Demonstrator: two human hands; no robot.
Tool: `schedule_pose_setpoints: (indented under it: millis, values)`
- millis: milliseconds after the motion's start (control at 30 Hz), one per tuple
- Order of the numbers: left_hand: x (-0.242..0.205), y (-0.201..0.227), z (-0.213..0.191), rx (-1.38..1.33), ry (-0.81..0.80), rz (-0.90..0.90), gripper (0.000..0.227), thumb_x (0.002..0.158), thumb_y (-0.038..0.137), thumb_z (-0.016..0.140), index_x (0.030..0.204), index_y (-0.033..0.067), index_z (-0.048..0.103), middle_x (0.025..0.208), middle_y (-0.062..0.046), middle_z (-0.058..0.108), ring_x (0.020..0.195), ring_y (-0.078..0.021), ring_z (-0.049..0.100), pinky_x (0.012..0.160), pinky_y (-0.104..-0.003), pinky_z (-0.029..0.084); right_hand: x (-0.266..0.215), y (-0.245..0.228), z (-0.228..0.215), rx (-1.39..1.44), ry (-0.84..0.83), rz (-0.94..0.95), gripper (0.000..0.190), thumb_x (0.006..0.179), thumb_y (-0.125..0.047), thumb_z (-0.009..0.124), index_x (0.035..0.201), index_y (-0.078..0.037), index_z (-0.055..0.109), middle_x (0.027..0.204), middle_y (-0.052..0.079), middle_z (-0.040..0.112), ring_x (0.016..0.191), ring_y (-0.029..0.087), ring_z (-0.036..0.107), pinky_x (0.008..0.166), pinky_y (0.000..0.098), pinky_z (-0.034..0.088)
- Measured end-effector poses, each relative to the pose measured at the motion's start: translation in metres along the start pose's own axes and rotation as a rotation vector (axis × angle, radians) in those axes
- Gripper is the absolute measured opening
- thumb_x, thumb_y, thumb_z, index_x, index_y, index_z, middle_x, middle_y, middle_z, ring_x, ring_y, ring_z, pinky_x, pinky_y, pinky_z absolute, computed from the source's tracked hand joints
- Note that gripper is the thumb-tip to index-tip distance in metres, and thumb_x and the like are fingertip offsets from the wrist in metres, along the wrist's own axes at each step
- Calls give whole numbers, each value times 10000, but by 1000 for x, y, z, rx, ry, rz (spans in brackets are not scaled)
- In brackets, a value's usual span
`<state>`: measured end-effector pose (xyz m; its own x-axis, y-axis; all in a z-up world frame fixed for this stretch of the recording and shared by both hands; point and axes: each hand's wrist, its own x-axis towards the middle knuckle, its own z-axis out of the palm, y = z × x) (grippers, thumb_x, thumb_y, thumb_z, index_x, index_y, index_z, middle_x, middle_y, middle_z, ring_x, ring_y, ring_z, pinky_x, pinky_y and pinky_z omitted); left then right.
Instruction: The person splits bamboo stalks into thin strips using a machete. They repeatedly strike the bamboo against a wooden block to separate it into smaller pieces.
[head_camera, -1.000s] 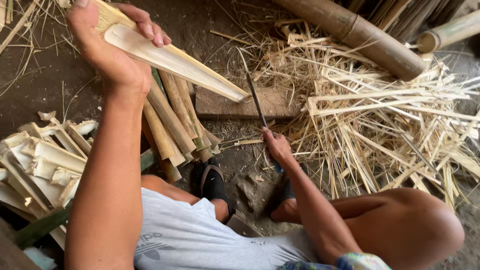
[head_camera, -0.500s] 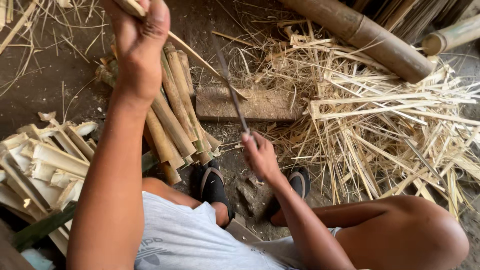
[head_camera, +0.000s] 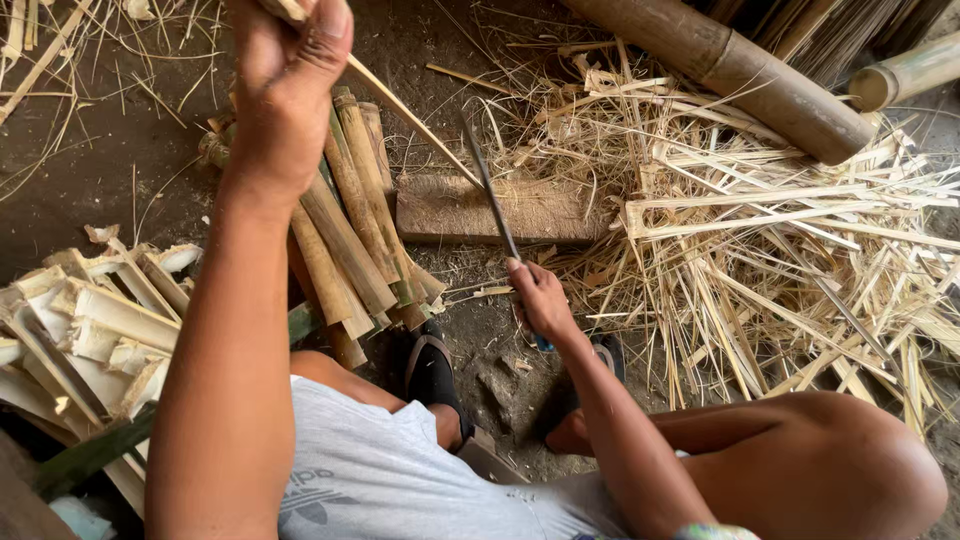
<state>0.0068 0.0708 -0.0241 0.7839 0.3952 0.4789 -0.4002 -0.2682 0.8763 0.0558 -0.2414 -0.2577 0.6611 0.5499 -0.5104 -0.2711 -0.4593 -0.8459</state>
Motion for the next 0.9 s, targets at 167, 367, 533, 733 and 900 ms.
schedule_pose_setpoints:
  millis: [167,367,533,733,900]
  values:
    - [-10,10,35,24,-113,246,325,1140,413,639,1147,112,519,1062,6,538,762,-87,421,652,-267,410,-9,-3,-6,-161,97,134,595,940,-655,499,862,-79,624,620,14,561,489,115,528,463,303,424]
    - [-2,-14,48,144,-117,119,414,1094,541,618,1026,152,491,835,63,460,692,-70,429,634,-233,415,-59,-43,4,100,-9,-325,559,976,-615,505,893,-64,559,643,-19,541,518,100,535,470,290,434]
    - [10,-27,22,1,-131,2,427,1142,539,635,1015,153,506,803,56,456,659,-77,386,601,-223,332,2,20,7,108,16,-31,551,1034,-566,510,851,-46,495,622,1,507,503,108,505,464,305,428]
    - [12,-13,39,43,5,98,404,1060,467,756,1118,136,531,930,14,557,807,-110,549,740,-257,527,-14,4,-2,-51,103,108,421,956,-556,497,899,-158,621,554,27,528,440,124,504,446,320,418]
    - [-2,-23,99,148,286,190,529,1027,510,722,1238,77,503,1051,-29,623,963,-149,688,847,-323,617,-69,-81,-2,101,40,-380,488,1051,-542,499,886,-84,525,627,-11,529,514,102,512,475,296,418]
